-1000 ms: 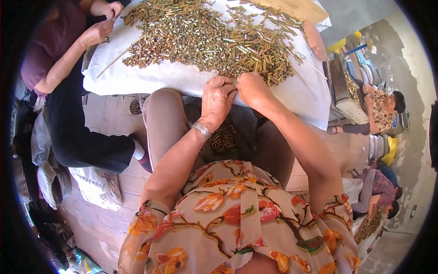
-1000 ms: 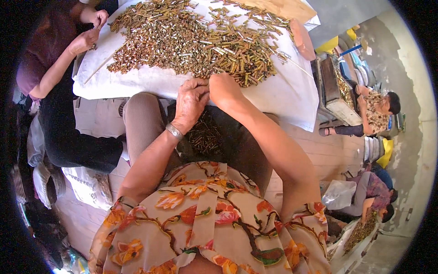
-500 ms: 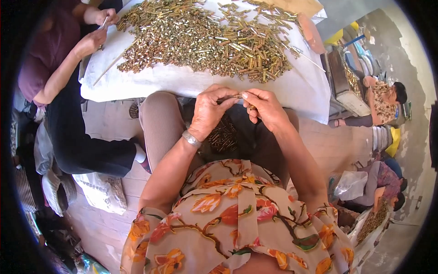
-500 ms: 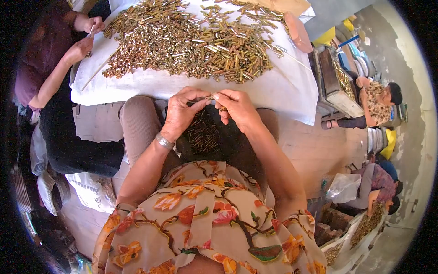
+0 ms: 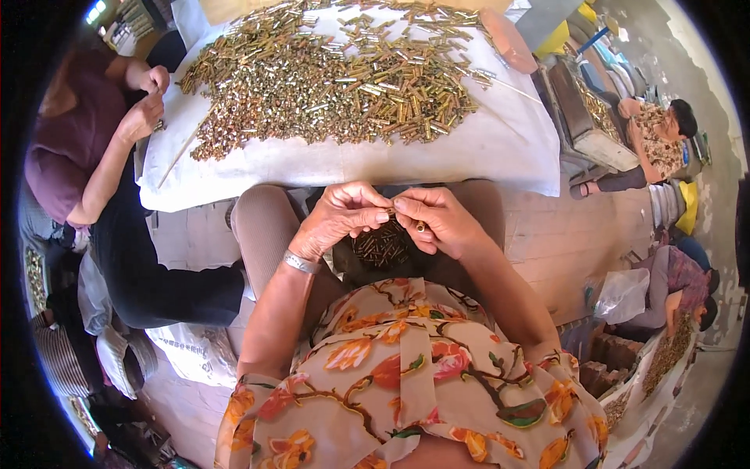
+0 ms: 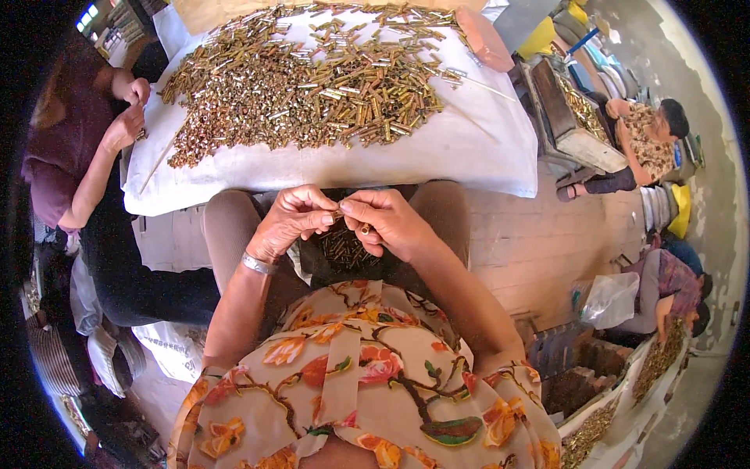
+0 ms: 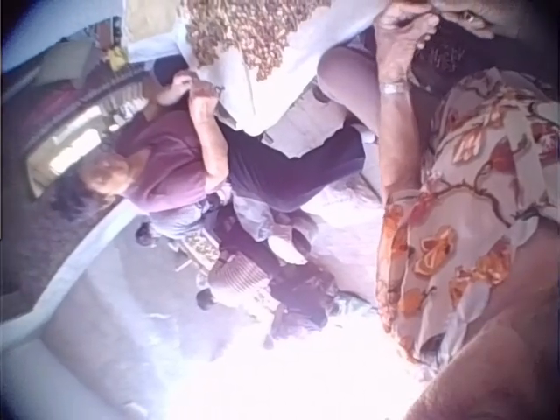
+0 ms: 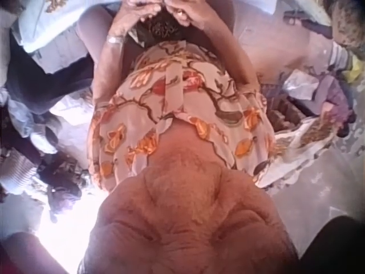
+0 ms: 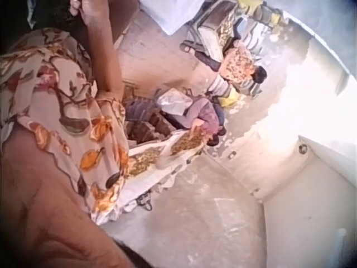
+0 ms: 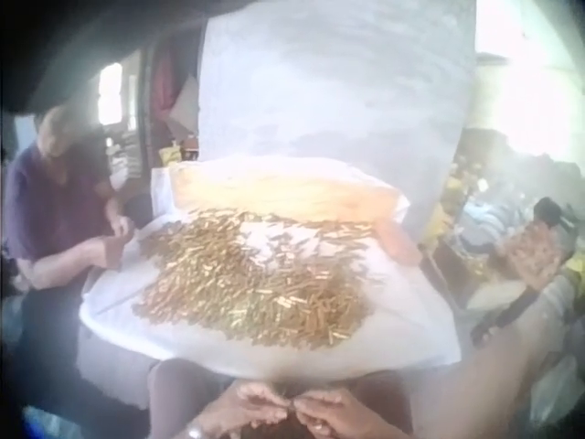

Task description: The person repeatedly picks up metal components from a pile on the table and assembles them together by hand.

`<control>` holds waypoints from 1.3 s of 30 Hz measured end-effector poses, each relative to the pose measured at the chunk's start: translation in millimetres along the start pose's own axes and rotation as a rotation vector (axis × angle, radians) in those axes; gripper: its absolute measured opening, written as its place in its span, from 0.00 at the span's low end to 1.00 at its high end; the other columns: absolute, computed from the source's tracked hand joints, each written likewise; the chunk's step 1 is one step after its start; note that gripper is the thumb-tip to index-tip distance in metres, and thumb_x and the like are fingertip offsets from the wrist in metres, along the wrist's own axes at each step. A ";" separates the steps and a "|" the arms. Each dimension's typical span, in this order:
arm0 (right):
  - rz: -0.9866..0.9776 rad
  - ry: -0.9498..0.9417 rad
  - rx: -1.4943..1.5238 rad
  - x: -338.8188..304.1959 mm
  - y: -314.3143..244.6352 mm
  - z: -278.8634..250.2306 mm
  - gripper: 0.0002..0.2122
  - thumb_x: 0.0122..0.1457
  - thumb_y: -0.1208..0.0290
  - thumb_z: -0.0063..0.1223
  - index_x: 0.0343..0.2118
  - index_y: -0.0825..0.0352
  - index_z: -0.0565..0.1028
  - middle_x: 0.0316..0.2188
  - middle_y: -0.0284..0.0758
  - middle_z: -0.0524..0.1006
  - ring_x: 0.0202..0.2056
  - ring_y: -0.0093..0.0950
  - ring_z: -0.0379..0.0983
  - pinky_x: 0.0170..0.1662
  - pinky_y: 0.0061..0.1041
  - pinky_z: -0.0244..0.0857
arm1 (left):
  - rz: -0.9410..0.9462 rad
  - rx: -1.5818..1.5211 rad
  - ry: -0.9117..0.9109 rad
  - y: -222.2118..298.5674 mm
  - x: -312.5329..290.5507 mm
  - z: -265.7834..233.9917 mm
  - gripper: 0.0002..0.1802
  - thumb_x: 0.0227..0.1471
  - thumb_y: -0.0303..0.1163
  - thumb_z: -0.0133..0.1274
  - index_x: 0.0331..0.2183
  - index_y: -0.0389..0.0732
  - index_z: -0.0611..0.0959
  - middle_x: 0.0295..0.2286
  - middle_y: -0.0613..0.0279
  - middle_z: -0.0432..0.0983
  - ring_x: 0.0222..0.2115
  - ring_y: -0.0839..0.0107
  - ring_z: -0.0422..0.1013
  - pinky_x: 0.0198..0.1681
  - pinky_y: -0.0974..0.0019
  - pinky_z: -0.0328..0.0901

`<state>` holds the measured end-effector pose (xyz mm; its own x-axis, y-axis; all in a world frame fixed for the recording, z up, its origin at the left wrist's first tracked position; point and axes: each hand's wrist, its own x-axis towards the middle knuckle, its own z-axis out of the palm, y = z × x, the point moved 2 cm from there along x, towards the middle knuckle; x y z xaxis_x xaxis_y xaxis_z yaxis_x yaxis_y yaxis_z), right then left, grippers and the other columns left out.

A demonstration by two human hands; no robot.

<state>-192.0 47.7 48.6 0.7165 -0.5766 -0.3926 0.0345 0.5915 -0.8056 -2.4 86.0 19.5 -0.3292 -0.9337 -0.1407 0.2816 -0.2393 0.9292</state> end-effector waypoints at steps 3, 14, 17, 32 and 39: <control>-0.084 -0.002 -0.111 6.5 10.8 -12.0 0.12 0.63 0.64 0.48 0.37 0.70 0.74 0.25 0.29 0.72 0.22 0.15 0.66 0.22 0.17 0.63 | -0.050 0.064 0.036 4.6 3.2 0.4 0.11 0.47 0.33 0.62 0.34 0.41 0.82 0.24 0.70 0.78 0.23 0.87 0.69 0.21 0.79 0.62; -0.655 0.849 -1.317 80.7 -39.5 -86.8 0.09 0.50 0.71 0.58 0.31 0.69 0.74 0.29 0.42 0.75 0.30 0.44 0.73 0.34 0.39 0.67 | 0.409 1.321 0.526 6.6 87.1 -1.9 0.07 0.47 0.28 0.53 0.32 0.45 0.82 0.30 0.60 0.75 0.30 0.60 0.74 0.33 0.60 0.69; -0.616 0.864 -1.345 82.6 -39.9 -79.6 0.07 0.50 0.73 0.56 0.32 0.67 0.72 0.30 0.41 0.75 0.33 0.44 0.73 0.35 0.40 0.67 | 0.465 1.366 0.520 6.4 87.5 -1.4 0.07 0.46 0.27 0.53 0.31 0.45 0.81 0.31 0.61 0.74 0.32 0.61 0.73 0.34 0.61 0.69; -0.525 0.478 -0.715 6.7 -13.8 -27.4 0.10 0.59 0.74 0.50 0.43 0.70 0.74 0.30 0.31 0.75 0.29 0.18 0.69 0.33 0.19 0.65 | 0.263 0.115 0.555 -7.7 33.2 10.6 0.06 0.52 0.19 0.52 0.35 0.34 0.80 0.33 0.60 0.78 0.34 0.70 0.76 0.37 0.71 0.71; -0.722 0.424 -0.837 -21.8 -8.0 17.3 0.08 0.57 0.79 0.50 0.39 0.68 0.76 0.28 0.38 0.74 0.25 0.25 0.71 0.29 0.21 0.64 | 0.307 -0.224 0.430 4.4 -12.8 43.2 0.13 0.54 0.19 0.50 0.43 0.34 0.75 0.37 0.59 0.76 0.37 0.72 0.74 0.44 0.70 0.70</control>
<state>-195.8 65.3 71.3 0.4241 -0.8600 0.2837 -0.2434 -0.4100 -0.8790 -35.9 108.3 40.2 0.1812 -0.9824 -0.0458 0.5061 0.0532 0.8608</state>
